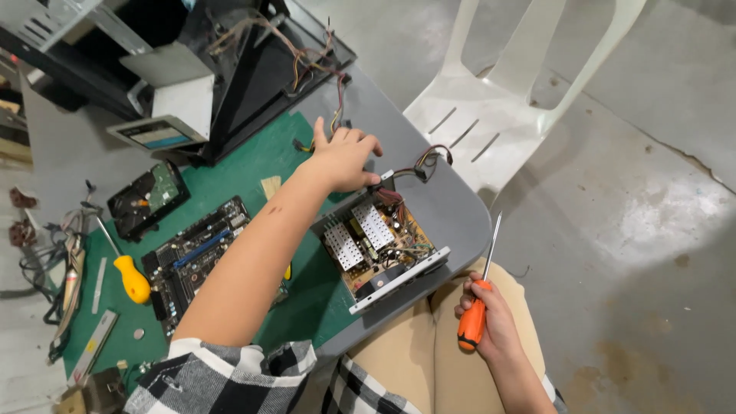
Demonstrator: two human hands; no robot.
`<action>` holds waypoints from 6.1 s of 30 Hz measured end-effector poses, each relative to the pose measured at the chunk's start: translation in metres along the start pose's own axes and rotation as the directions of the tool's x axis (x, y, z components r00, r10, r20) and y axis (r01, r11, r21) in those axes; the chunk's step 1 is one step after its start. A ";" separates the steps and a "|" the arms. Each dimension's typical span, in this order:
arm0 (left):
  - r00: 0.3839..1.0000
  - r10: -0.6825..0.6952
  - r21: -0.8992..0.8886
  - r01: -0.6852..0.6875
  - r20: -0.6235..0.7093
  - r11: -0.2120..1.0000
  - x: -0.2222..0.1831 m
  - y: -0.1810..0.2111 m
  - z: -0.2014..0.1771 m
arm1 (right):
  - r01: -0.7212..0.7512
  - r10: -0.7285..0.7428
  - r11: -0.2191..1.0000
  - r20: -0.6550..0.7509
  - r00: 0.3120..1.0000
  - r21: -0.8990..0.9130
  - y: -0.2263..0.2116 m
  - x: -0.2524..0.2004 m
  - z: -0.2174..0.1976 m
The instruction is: Inspecting and disassembling the internal components of a computer power supply unit on a repair bench.
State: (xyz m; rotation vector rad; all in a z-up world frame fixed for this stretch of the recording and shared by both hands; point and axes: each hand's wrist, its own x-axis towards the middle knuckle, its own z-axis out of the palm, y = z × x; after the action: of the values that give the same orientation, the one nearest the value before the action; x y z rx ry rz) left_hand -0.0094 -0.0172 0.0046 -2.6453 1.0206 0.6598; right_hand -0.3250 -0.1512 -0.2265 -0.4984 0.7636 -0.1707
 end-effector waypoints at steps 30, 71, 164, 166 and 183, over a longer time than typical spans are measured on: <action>0.568 0.343 0.184 -0.319 -0.748 0.930 -0.065 -0.010 0.078 | -0.072 0.072 0.997 0.006 0.997 0.028 -0.008 -0.006 0.006; 0.648 0.372 0.264 -0.261 -0.665 0.928 -0.062 -0.010 0.077 | -0.062 0.062 0.998 -0.005 0.998 0.023 -0.009 -0.008 0.011; 0.494 -0.151 -0.229 -0.101 -0.856 0.968 -0.119 -0.011 0.191 | 0.855 -0.219 -0.497 0.975 0.038 -0.145 0.149 -0.074 0.144; 0.506 -0.161 -0.231 -0.079 -0.848 0.970 -0.114 -0.009 0.196 | 0.856 -0.227 -0.498 0.974 0.022 -0.135 0.148 -0.072 0.143; 0.504 -0.249 -0.294 -0.010 -0.827 0.956 -0.098 -0.001 0.210 | 0.819 -0.276 -0.567 0.958 -0.084 -0.091 0.155 -0.076 0.146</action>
State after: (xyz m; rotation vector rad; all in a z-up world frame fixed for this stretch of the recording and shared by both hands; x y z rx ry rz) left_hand -0.1416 0.1171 -0.1307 -3.2814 0.9332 -0.7617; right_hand -0.2818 0.0621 -0.1662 -2.3421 -0.5351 -1.0620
